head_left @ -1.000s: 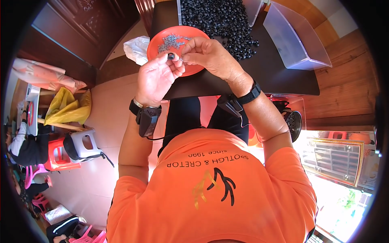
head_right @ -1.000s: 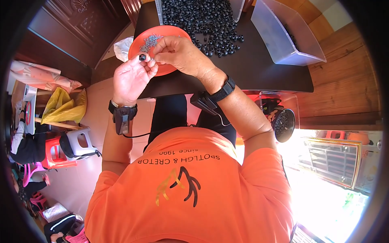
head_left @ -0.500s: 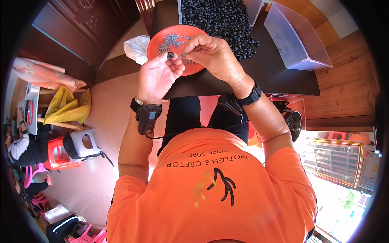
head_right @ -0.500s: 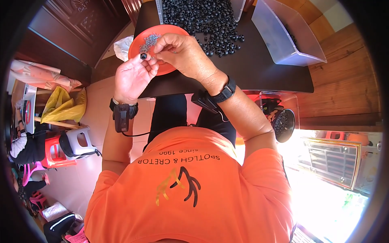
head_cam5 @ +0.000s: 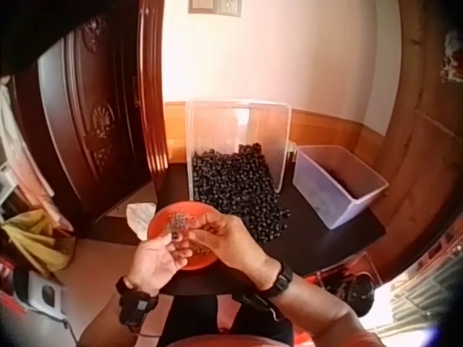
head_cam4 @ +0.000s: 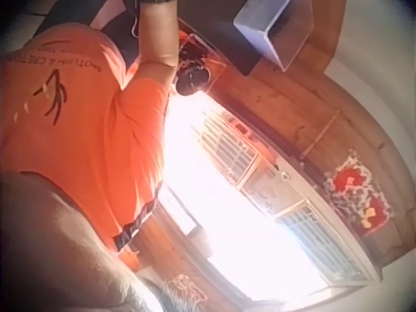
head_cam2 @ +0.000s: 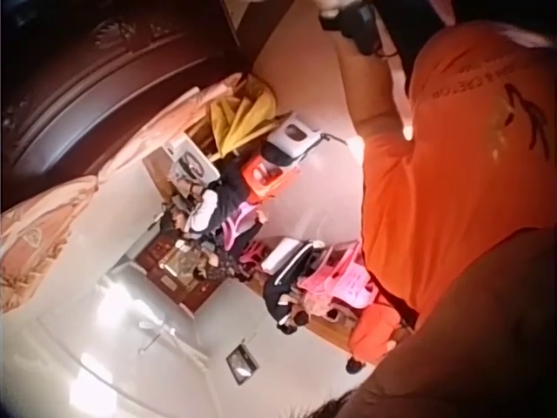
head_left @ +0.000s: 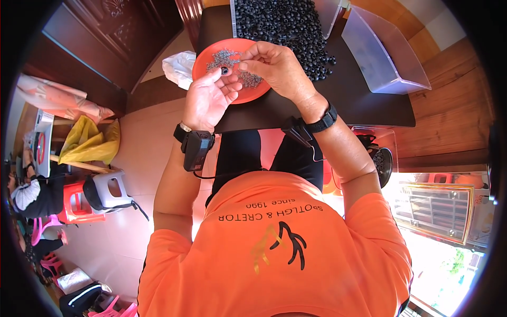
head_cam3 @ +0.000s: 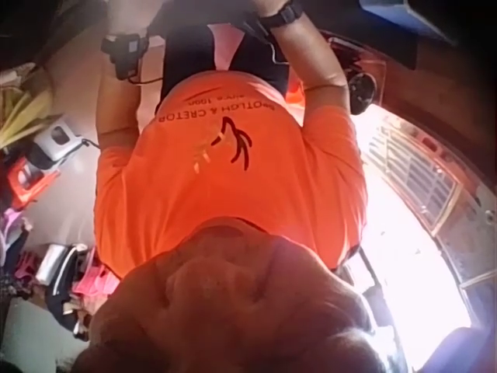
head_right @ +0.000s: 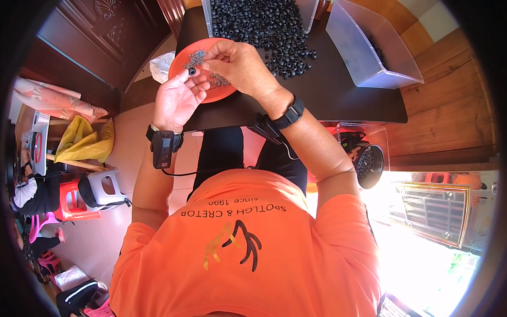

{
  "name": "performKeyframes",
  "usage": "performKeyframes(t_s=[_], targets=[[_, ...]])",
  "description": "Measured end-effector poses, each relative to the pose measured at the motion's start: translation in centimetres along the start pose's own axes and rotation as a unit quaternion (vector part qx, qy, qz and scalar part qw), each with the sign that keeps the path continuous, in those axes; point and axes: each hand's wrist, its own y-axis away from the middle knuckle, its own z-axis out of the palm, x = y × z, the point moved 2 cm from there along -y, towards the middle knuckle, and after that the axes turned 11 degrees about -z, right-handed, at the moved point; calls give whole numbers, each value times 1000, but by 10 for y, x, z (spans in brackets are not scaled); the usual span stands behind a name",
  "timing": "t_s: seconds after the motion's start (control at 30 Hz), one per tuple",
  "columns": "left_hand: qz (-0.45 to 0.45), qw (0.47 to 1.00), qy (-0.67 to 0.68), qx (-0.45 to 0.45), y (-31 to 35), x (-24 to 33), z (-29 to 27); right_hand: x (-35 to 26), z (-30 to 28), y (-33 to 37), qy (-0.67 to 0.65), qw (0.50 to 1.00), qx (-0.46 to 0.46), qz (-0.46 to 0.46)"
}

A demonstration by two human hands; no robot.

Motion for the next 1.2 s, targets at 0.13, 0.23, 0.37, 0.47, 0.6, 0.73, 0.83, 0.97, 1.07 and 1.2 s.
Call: performKeyframes(t_s=[0.13, 0.23, 0.37, 0.47, 0.6, 0.73, 0.83, 0.97, 1.07, 1.2], targets=[[42, 997, -53, 37, 3, 5, 13, -1, 4, -5, -37, 999, -4, -1], [132, 970, -202, -9, -1, 9, 15, 1, 1, -5, -6, 1000, 15, -17], [119, 967, -226, 11, -1, 11, 12, -1, 0, -5, -58, 998, 20, -20], [72, 985, -159, -4, -1, 7, 11, -1, 3, -7, -19, 1000, -6, -20], [62, 986, -154, -17, -2, 3, 12, -2, 6, -11, 51, 998, -36, -23], [73, 982, -172, -4, -1, 4, 9, -5, 6, -15, 92, 993, -52, -50], [83, 981, -176, -16, -3, 4, 6, -7, 6, -18, 108, 989, -86, -56], [75, 981, -179, -25, -3, 5, 5, -10, 1, -24, 140, 978, -124, -93], [76, 979, -186, -22, -1, 5, 6, -12, 1, -27, 143, 974, -132, -120], [55, 986, -146, -55, -1, 7, 6, -16, 1, -29, 134, 968, -159, -139]])
